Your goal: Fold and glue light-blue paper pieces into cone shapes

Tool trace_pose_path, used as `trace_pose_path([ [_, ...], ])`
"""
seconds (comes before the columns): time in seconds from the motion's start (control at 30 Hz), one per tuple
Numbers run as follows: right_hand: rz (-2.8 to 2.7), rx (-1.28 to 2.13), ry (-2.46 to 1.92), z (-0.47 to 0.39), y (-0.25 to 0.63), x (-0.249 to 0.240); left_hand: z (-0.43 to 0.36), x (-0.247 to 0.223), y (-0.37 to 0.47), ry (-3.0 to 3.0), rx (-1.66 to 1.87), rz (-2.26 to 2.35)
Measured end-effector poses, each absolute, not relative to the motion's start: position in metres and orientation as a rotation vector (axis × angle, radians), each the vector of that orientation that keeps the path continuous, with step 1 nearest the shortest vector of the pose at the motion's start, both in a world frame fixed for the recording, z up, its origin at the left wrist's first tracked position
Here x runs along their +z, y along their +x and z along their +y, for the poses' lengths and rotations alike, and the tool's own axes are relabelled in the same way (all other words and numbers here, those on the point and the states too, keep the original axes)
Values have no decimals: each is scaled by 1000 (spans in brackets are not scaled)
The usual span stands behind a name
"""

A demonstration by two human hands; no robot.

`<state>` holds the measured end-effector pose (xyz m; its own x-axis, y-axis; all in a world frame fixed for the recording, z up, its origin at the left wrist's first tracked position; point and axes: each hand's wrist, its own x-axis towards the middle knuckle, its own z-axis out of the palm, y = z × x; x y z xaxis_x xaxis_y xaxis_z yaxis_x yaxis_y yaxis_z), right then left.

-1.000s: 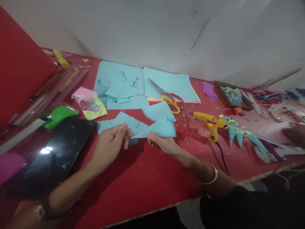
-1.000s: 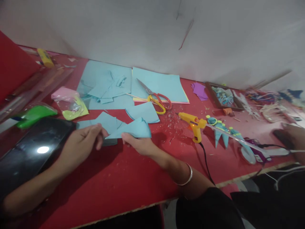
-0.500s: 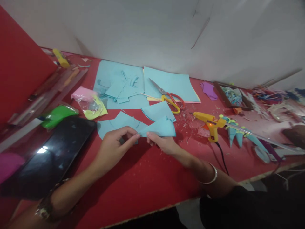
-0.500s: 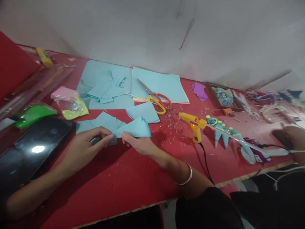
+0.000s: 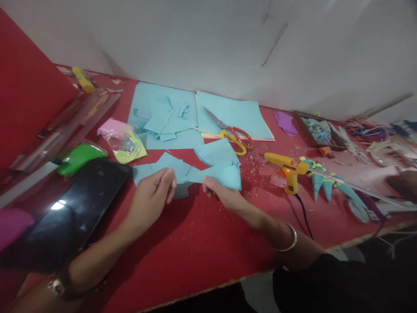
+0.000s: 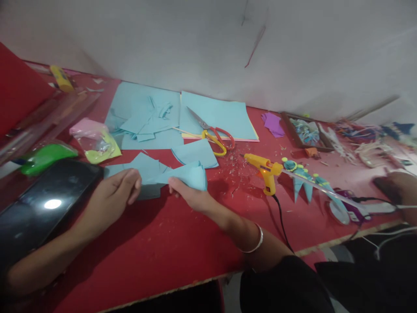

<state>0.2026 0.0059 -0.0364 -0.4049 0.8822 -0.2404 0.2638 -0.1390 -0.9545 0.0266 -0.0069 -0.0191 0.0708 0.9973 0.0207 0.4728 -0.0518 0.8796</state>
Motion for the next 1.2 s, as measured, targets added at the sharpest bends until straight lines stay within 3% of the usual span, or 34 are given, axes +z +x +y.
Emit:
trace_pose_path([
  [0.27,-1689,1674,-1183,6,206,-33,-3,-21,27,1454,1069,1422],
  [0.47,-1814,1829,-1100,2,207,-23,-9,-22,31,1678,707,1089],
  [0.9,-1406,1415,-1257,6,201,-40,-8,-28,31,1895,652,1210],
  [1.2,-1496,1477,-1205,6,200,-37,-10,-33,29,2039,587,1194],
])
